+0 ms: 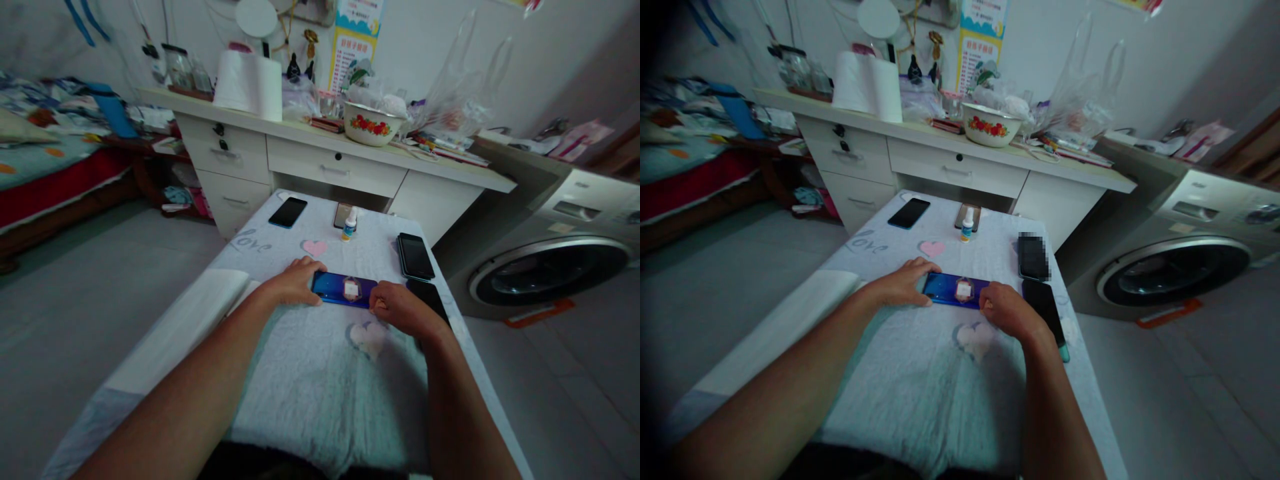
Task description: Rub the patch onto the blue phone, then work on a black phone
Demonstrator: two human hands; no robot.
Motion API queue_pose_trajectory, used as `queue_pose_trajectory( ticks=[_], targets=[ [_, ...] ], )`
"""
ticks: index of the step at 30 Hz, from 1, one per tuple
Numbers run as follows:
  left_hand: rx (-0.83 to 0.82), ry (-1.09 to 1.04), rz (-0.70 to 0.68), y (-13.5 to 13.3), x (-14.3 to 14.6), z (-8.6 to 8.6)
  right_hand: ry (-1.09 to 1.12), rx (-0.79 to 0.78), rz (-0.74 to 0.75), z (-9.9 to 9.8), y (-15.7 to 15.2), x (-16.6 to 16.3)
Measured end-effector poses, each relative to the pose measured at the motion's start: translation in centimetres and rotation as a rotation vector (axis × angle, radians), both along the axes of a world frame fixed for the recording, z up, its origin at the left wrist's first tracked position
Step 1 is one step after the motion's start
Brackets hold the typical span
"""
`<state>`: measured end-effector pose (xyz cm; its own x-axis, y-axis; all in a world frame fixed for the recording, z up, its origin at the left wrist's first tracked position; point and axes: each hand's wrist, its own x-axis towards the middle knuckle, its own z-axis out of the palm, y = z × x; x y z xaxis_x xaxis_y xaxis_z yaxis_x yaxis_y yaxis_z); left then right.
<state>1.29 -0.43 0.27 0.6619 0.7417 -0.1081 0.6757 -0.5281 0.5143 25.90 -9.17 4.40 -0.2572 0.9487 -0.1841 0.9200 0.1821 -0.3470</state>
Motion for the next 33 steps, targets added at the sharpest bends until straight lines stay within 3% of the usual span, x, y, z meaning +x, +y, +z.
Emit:
queue_pose_trajectory(
  ticks=[18,33],
  targets=[
    [-0.006,-0.003,0.012,-0.1,0.1,0.2,0.041,0.128,0.104,-0.6,0.1,-2.9],
    [-0.015,-0.014,0.009,-0.1,0.1,0.2,-0.036,0.035,0.023,0.3,-0.1,-0.8]
  ],
)
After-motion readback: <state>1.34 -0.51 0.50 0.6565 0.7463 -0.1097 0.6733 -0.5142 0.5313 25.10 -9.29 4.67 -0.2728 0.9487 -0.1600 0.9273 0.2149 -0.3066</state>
